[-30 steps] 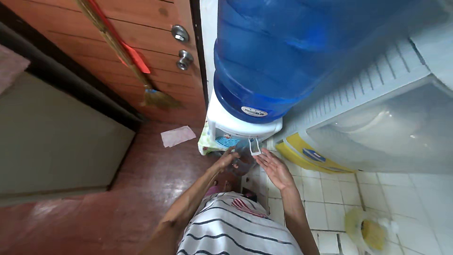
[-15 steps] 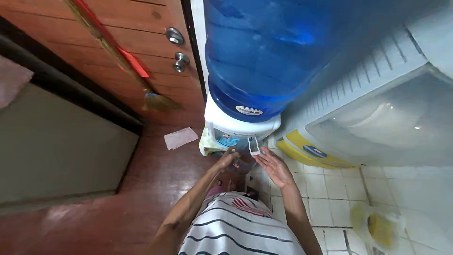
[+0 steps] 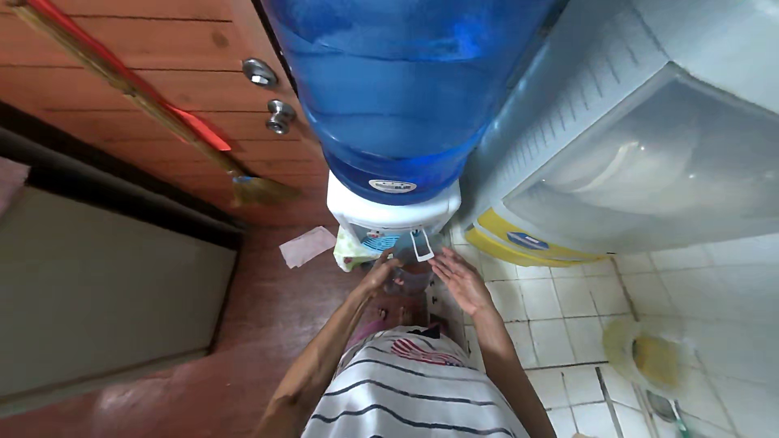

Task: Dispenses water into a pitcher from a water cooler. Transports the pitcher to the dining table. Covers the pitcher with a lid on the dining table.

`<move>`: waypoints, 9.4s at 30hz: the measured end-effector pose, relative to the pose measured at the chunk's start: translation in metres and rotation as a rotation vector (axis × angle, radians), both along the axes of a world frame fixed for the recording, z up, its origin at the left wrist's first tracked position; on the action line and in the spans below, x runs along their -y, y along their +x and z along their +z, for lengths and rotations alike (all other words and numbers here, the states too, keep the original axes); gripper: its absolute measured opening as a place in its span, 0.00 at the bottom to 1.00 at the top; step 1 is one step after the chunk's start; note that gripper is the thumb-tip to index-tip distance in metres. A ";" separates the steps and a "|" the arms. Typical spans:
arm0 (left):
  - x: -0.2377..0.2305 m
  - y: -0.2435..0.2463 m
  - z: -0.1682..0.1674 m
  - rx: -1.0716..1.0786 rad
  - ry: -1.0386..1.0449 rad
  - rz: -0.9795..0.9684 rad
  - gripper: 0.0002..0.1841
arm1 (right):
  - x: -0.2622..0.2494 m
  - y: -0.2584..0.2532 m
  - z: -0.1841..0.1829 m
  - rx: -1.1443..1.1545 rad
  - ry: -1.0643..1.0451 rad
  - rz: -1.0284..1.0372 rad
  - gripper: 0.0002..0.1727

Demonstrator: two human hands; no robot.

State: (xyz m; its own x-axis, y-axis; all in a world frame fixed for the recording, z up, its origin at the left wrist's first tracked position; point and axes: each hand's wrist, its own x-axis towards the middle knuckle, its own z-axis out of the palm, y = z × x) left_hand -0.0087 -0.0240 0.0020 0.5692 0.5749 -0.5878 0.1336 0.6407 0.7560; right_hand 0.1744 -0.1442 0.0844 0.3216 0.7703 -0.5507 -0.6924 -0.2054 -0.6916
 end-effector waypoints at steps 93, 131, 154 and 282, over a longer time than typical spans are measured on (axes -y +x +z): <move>-0.004 -0.003 -0.015 0.061 -0.078 0.009 0.33 | -0.011 -0.010 0.040 -0.120 0.065 0.051 0.25; -0.004 -0.002 -0.017 0.039 -0.095 0.003 0.34 | 0.001 0.010 0.009 0.484 -0.035 0.026 0.21; -0.003 0.001 -0.012 -0.003 -0.058 -0.010 0.32 | -0.011 0.017 -0.007 0.878 -0.068 0.247 0.23; 0.158 -0.270 -0.051 -0.109 -0.145 0.430 0.35 | -0.012 -0.198 -0.109 0.870 -0.258 1.212 0.31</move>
State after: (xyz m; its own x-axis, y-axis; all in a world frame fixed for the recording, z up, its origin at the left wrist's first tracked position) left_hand -0.2788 -0.1818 -0.0486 0.2277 0.6528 -0.7225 -0.0941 0.7533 0.6509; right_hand -0.0232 -0.1322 -0.0249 -0.1309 0.7157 -0.6861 0.5729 -0.5102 -0.6415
